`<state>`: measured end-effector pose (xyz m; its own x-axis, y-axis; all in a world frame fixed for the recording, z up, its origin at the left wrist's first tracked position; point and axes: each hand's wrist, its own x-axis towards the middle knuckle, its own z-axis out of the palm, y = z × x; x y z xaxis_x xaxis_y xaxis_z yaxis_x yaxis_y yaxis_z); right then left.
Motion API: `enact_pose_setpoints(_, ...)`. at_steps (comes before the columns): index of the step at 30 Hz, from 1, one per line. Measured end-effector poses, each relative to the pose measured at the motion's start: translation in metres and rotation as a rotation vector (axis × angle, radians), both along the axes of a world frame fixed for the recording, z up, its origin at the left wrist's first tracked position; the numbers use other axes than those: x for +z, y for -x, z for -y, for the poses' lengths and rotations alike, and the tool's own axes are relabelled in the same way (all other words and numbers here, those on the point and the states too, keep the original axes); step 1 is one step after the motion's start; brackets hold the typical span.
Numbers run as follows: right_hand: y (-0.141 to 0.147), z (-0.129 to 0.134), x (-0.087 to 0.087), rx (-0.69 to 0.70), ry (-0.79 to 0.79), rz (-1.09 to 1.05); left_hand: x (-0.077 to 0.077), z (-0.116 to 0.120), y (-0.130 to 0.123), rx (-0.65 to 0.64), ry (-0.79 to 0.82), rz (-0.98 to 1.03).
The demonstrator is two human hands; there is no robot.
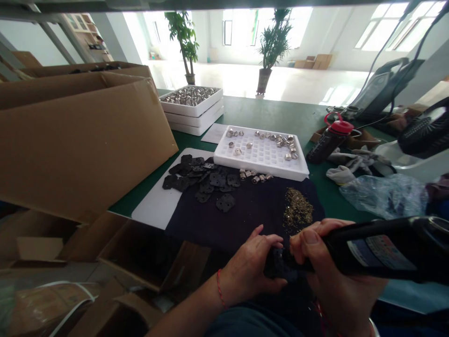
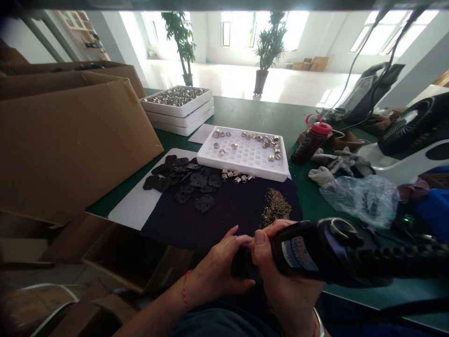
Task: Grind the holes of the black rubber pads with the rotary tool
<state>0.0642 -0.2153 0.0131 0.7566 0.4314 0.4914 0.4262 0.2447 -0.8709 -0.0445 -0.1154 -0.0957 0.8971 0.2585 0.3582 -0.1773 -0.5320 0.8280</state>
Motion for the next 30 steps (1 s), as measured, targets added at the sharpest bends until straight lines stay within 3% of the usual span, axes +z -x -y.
enact_pose_setpoints(3, 0.003, -0.003, 0.003, 0.032, -0.044, -0.009, 0.001, 0.001, 0.000, 0.009, -0.001, -0.011)
enact_pose_setpoints(8, 0.001, 0.002, 0.012, -0.019, -0.184, -0.200, 0.001, 0.003, 0.000, 0.036, 0.014, -0.012)
enact_pose_setpoints(15, -0.037, 0.016, 0.015, -0.459, -0.394, -0.263, 0.005, 0.002, 0.002, 0.035, 0.034, -0.018)
enact_pose_setpoints(23, -0.053, 0.003, -0.008, -0.478, -0.382, -0.358, 0.007, 0.002, 0.004, 0.036, -0.011, -0.009)
enact_pose_setpoints(30, -0.051, -0.004, -0.013, -0.492, -0.388, -0.357, 0.010, 0.001, 0.005, 0.047, -0.032, -0.028)
